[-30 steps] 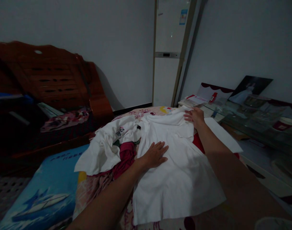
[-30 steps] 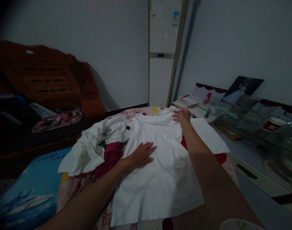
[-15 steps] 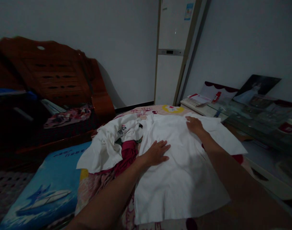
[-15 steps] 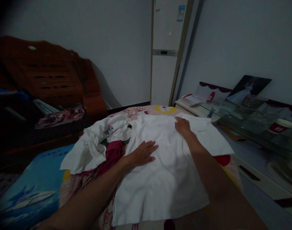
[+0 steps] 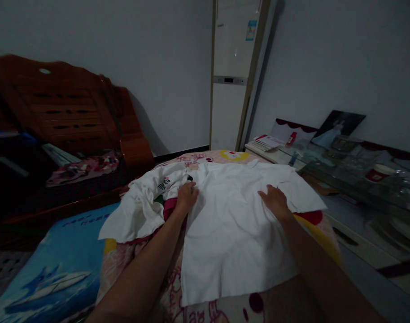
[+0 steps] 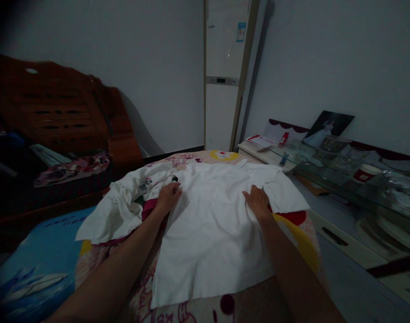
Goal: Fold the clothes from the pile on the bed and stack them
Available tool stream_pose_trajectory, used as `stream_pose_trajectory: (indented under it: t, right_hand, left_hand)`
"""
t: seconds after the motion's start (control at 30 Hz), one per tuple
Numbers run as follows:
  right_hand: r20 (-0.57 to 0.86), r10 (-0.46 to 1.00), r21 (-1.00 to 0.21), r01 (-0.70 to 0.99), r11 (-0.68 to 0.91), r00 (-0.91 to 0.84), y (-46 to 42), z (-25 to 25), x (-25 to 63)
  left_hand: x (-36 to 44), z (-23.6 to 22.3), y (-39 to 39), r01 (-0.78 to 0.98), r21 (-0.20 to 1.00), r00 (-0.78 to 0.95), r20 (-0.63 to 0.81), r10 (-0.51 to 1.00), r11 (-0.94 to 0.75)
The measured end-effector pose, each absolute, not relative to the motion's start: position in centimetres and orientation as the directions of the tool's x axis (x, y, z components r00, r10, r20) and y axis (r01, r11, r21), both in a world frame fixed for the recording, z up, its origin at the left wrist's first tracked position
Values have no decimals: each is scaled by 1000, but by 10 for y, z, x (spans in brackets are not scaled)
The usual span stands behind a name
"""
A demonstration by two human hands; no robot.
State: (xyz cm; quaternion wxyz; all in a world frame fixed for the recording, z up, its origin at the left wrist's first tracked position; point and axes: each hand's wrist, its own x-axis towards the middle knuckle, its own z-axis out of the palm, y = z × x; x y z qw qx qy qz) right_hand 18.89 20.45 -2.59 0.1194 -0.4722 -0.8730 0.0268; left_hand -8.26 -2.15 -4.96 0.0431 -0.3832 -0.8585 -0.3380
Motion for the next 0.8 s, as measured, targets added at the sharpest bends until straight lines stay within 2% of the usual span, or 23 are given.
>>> stream_pose_trajectory:
  t: [0.17, 0.23, 0.33, 0.43, 0.57, 0.67, 0.8]
  right_hand:
    - [192, 873, -237, 842, 485, -449, 221, -22, 178]
    - [252, 860, -208, 843, 496, -444, 229, -19, 182]
    - [353, 812, -100, 844, 526, -464, 239, -16, 197]
    - [349, 784, -16, 833, 553, -513, 241, -17, 209]
    - [409, 749, -45, 808, 587, -521, 218, -21, 201]
    - [433, 637, -97, 669, 737, -638, 186, -30, 181]
    - [372, 446, -181, 408, 895, -814, 149, -58, 159]
  left_hand:
    - [-80, -40, -21, 599, 594, -761, 215, 612, 536]
    - [-80, -38, -21, 573, 608, -772, 175, 612, 550]
    - [-82, -37, -21, 556, 622, -777, 154, 610, 551]
    - [-85, -38, -20, 551, 635, -784, 171, 597, 541]
    - [-88, -43, -17, 522, 685, -796, 179, 578, 508]
    - [-89, -49, -14, 476, 764, -811, 190, 553, 436]
    - [-90, -54, -10, 369, 859, -843, 148, 518, 354]
